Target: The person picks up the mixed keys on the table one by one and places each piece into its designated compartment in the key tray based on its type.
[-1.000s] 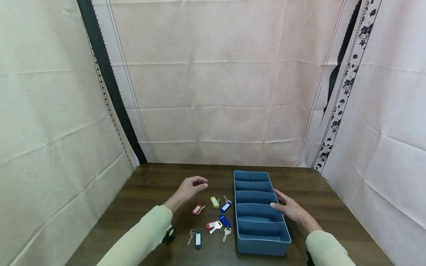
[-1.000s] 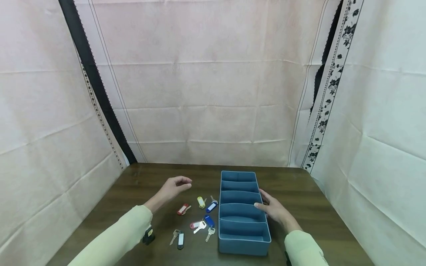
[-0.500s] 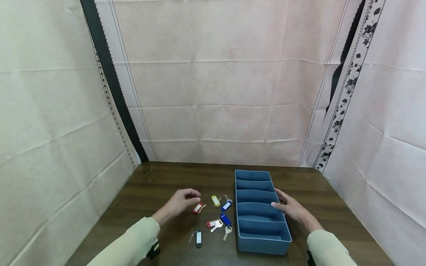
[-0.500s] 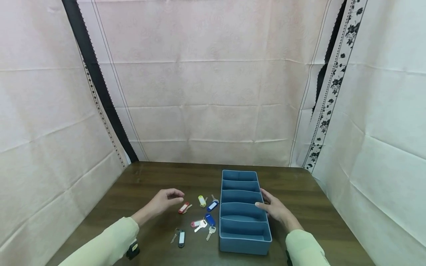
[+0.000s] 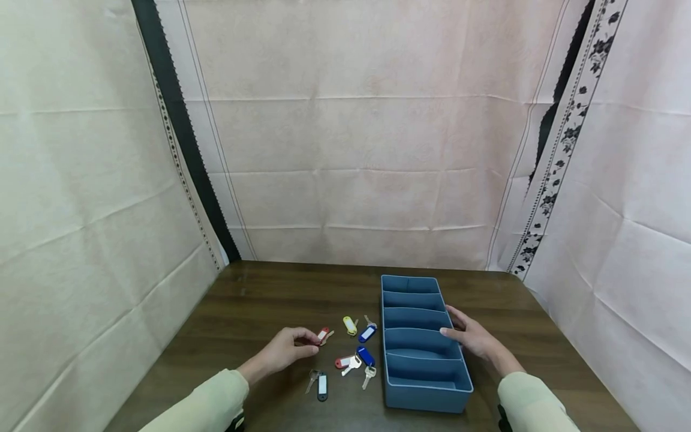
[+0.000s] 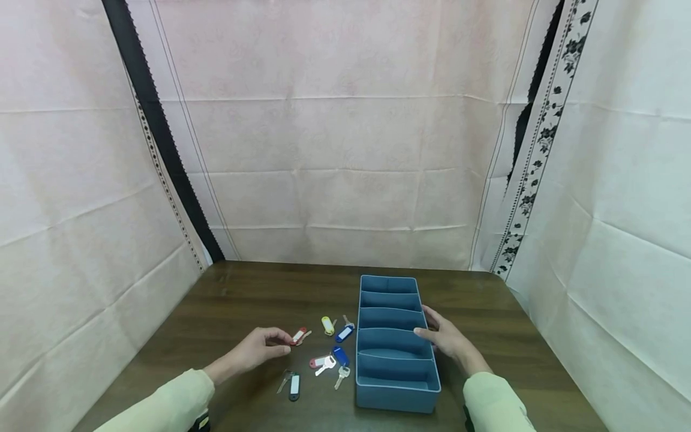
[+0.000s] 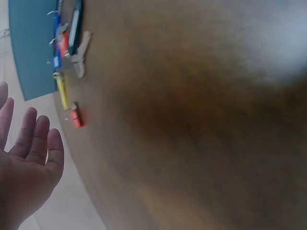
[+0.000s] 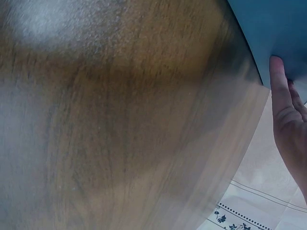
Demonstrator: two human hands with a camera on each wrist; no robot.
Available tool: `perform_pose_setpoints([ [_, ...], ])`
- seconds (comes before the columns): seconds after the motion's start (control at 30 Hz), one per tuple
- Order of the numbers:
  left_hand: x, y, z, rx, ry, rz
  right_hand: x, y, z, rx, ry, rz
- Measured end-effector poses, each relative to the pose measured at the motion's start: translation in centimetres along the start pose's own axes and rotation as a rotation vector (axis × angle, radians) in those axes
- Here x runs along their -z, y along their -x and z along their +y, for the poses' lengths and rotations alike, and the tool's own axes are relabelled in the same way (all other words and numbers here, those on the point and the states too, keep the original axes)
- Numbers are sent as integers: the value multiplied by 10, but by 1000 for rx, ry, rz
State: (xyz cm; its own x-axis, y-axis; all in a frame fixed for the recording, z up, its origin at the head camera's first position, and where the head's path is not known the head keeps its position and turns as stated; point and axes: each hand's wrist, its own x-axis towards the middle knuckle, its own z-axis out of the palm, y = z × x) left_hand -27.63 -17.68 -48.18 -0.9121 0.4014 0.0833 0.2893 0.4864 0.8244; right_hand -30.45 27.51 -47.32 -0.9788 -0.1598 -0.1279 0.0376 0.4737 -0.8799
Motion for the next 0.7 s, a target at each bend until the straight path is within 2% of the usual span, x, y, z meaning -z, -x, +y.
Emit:
perform_pose_setpoints([
  [0.3, -13, 13, -15, -76, -69, -42, -1, -3, 2, 2, 0, -4],
  [0.53, -21, 15, -23, -157, -133, -40, -1, -1, 1, -11, -3, -3],
  [0.7, -23, 15, -26, -166, -140, -40, 0, -1, 1, -19, -11, 3],
])
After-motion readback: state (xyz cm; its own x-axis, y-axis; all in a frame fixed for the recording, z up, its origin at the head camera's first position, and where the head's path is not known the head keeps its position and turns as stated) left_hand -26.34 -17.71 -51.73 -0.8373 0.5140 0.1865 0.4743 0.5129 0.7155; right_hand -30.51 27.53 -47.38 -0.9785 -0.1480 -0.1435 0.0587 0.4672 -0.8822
